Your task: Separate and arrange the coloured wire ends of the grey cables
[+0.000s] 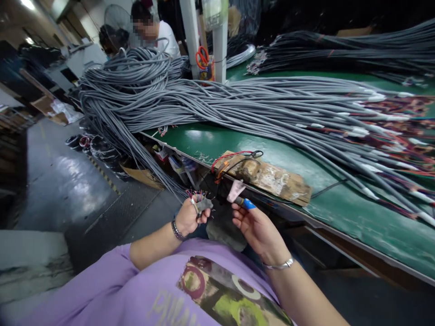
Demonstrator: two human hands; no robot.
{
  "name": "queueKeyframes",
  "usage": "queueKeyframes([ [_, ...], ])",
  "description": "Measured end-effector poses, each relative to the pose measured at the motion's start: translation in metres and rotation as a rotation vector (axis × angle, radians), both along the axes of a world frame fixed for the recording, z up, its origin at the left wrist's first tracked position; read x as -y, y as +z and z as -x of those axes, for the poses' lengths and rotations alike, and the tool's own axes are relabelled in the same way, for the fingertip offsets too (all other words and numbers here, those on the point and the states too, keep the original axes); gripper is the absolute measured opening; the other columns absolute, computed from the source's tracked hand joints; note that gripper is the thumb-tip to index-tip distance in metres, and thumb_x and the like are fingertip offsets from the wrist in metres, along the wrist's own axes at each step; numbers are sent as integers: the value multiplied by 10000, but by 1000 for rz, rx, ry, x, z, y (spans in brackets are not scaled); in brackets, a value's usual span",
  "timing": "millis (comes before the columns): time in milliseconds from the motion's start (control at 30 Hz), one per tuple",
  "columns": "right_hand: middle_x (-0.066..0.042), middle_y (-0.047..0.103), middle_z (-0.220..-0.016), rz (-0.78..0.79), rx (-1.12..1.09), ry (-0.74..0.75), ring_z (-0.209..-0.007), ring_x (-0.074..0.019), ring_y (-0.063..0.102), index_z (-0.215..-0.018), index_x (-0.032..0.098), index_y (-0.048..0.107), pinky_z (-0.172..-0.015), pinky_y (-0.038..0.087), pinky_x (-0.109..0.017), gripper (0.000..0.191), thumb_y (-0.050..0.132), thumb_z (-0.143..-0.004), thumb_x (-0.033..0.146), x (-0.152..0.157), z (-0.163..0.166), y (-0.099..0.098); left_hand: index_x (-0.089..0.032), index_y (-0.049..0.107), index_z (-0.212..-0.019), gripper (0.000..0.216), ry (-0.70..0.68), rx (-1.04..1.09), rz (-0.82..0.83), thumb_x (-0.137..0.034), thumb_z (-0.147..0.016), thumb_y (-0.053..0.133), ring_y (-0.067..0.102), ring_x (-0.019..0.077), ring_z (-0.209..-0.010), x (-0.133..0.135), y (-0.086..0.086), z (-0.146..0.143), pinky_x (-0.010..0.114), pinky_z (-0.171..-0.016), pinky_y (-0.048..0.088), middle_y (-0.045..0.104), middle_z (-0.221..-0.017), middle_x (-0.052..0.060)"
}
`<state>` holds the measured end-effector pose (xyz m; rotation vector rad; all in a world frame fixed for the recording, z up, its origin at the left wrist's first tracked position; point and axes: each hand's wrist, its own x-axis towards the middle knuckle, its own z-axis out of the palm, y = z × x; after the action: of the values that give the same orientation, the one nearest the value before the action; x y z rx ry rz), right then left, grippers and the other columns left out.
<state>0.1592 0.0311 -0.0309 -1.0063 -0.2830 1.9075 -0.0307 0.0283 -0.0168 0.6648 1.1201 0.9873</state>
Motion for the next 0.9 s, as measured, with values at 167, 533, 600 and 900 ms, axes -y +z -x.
queueKeyframes([
  [167,-27,693,-787,12,39,-10,-618,-118,608,-777,210,723,-538,550,-213,247,804,-646,404,7,-2,-5,-131,565,-693,507,4,102,92,-591,-582,745,557,105,-390,5,-10,-2,175,-336,247,596,-519,6],
  [533,-29,702,-807,-255,474,-37,-658,-133,609,-839,221,720,-658,549,-256,338,802,-621,466,30,-14,-14,-121,635,-904,476,-50,74,-108,-557,-717,664,662,155,-722,20,-15,-11,197,-539,390,705,-851,97],
  [600,-48,715,-881,-408,693,-13,-768,-182,640,-921,228,714,-754,543,-318,336,736,-697,477,36,-17,-13,-131,610,-889,395,-110,-44,-107,-498,-748,651,601,98,-555,26,-16,-14,182,-472,313,691,-807,62],
  [900,-58,701,-898,-1116,954,241,-772,-194,652,-1005,228,690,-698,538,-293,229,628,-830,361,64,-1,22,-167,633,-899,189,-461,-626,-419,-150,-712,610,588,153,-694,49,-15,-23,247,-627,448,666,-803,27],
])
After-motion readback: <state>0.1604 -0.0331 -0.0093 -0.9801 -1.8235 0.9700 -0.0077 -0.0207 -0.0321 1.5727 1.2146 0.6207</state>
